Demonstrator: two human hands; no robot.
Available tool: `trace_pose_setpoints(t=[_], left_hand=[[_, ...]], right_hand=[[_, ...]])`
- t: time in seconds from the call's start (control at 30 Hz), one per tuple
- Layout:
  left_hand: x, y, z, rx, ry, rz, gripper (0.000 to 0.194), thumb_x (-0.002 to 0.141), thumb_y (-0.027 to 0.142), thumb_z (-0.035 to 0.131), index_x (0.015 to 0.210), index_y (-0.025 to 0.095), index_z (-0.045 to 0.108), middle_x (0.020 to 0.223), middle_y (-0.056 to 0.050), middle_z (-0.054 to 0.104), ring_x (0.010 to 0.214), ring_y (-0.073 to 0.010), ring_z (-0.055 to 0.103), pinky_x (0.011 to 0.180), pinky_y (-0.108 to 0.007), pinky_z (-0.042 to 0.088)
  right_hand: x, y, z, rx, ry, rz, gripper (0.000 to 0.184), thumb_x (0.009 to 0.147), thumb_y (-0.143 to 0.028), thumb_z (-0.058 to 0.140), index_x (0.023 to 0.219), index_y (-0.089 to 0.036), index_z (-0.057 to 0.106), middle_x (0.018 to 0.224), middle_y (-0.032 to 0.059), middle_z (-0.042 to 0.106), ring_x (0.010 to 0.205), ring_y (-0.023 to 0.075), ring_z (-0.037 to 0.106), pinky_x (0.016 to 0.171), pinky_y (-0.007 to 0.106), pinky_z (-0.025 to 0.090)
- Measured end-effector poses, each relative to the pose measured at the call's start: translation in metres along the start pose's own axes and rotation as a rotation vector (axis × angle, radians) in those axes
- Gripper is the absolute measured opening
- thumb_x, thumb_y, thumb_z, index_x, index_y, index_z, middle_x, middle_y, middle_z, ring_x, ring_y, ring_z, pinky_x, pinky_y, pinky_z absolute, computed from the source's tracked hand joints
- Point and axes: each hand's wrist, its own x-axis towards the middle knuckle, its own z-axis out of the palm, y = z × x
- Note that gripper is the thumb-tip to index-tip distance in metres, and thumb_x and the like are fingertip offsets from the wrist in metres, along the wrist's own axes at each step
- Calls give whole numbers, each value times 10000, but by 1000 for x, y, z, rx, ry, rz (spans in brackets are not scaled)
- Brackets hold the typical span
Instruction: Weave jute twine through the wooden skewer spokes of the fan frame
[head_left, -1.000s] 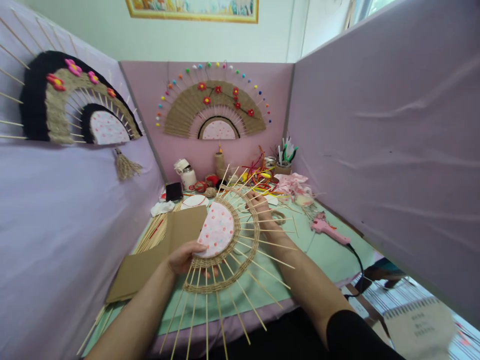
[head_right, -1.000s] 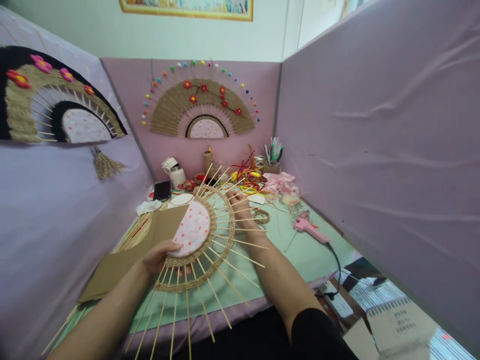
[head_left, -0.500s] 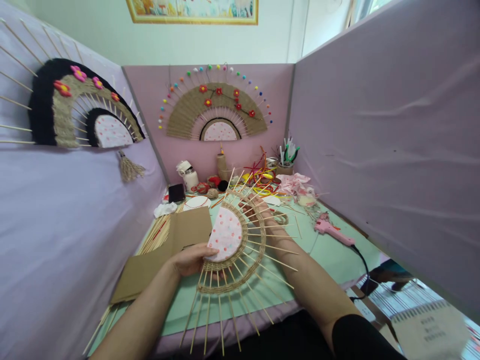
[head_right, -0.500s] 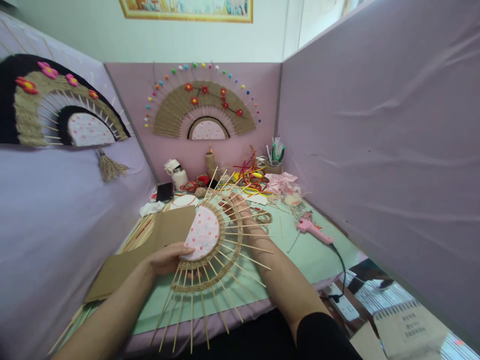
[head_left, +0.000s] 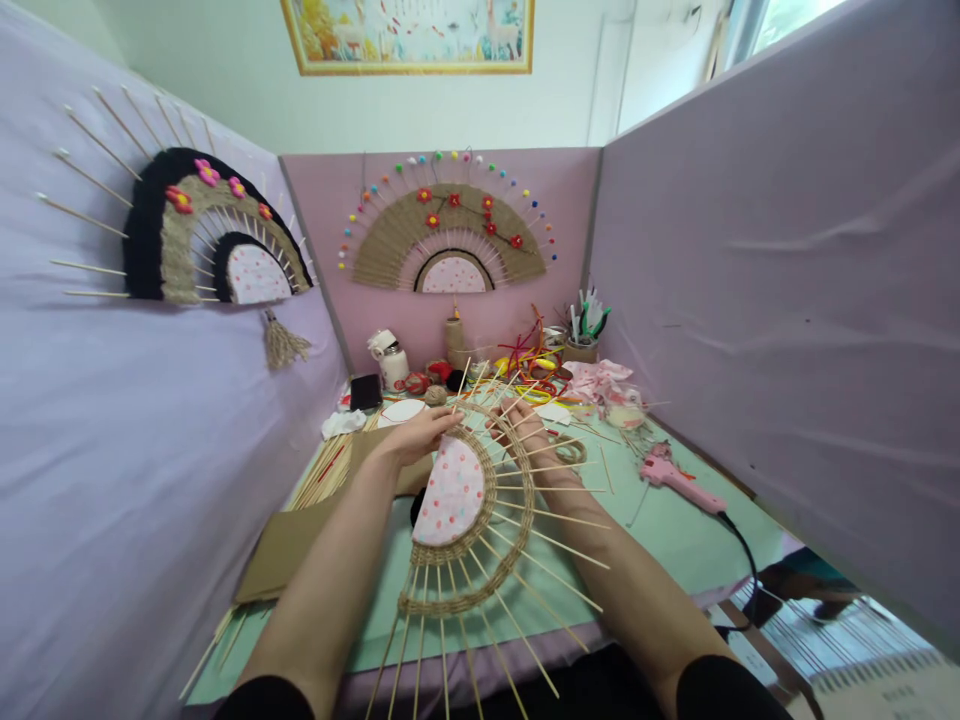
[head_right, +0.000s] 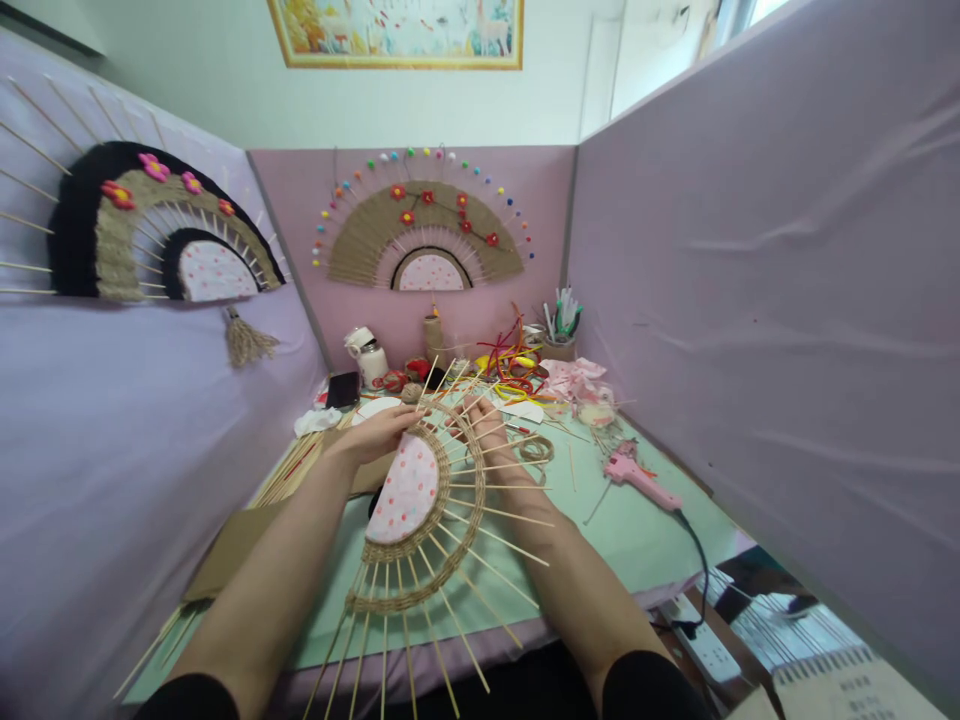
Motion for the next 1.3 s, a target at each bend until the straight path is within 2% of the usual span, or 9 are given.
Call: trace_pose_setpoints(t=[0.03,0.1,0.23,0.37,0.5,0.7,0.9,1.07,1.3], left_hand=[[11,-3,5,-107,-114,-19,370,695,390,670,963,138,637,945,-89,665,797,-164,621,733,-274,459],[28,-11,12,-310,-232,-31,330,715,372,654,931,123,645,899,-101,675,795,-182,628,731,-287,463],[39,-20,15,-566,-289,-2,239,752,235,604,955,113,638,900,-98,680,777,-170,638,741,-291,470],[31,-20,15,-723,-376,97,308,773,166,528,1069,121,598,1036,-118,653,972,-221,611,884,-370,435],[22,-16,12,-797,-377,142,310,768,169,503,1059,116,597,1084,-131,635,1072,-254,565,956,-413,391],[10,-9,8,-845,-338,139,218,782,198,460,944,148,598,1046,-101,647,1107,-257,541,899,-389,440],[-5,0,11,-815,-265,126,186,787,207,405,888,172,558,1084,-86,628,1158,-257,491,777,-322,477],[-9,-1,11,-840,-346,142,192,759,211,451,921,173,547,1154,-80,594,1162,-255,487,760,-289,475],[-3,-7,10,-894,-374,118,206,713,200,508,893,167,601,1115,-89,626,1111,-261,532,708,-286,501]], right_hand=[[1,-1,1,-29,-2,-25,298,688,-483,644,784,-230,520,714,-26,563,576,114,514,567,267,456],[3,-4,1,-90,16,-68,311,702,-507,615,747,-214,520,657,-24,548,549,120,507,540,271,445],[13,-11,-1,-186,33,-113,308,674,-478,649,706,-188,550,631,-16,559,529,108,476,508,246,404],[25,-12,-2,-221,-31,-89,312,636,-473,669,729,-198,553,612,-23,569,518,112,489,498,244,395],[35,-16,1,-246,-111,-48,330,615,-479,677,702,-193,538,568,-27,550,475,100,473,454,226,361],[44,-35,13,-281,-274,-29,295,608,-415,712,639,-161,564,503,-48,482,425,58,389,401,180,263],[57,-60,6,-38,-401,107,250,625,-309,742,749,-171,575,487,-85,417,380,24,279,372,144,187],[69,-72,-2,119,-456,109,217,640,-235,731,814,-186,611,667,-25,601,398,4,299,364,110,204],[78,-70,8,208,-432,125,189,660,-178,674,844,-202,641,803,-2,675,366,-7,243,316,91,210]])
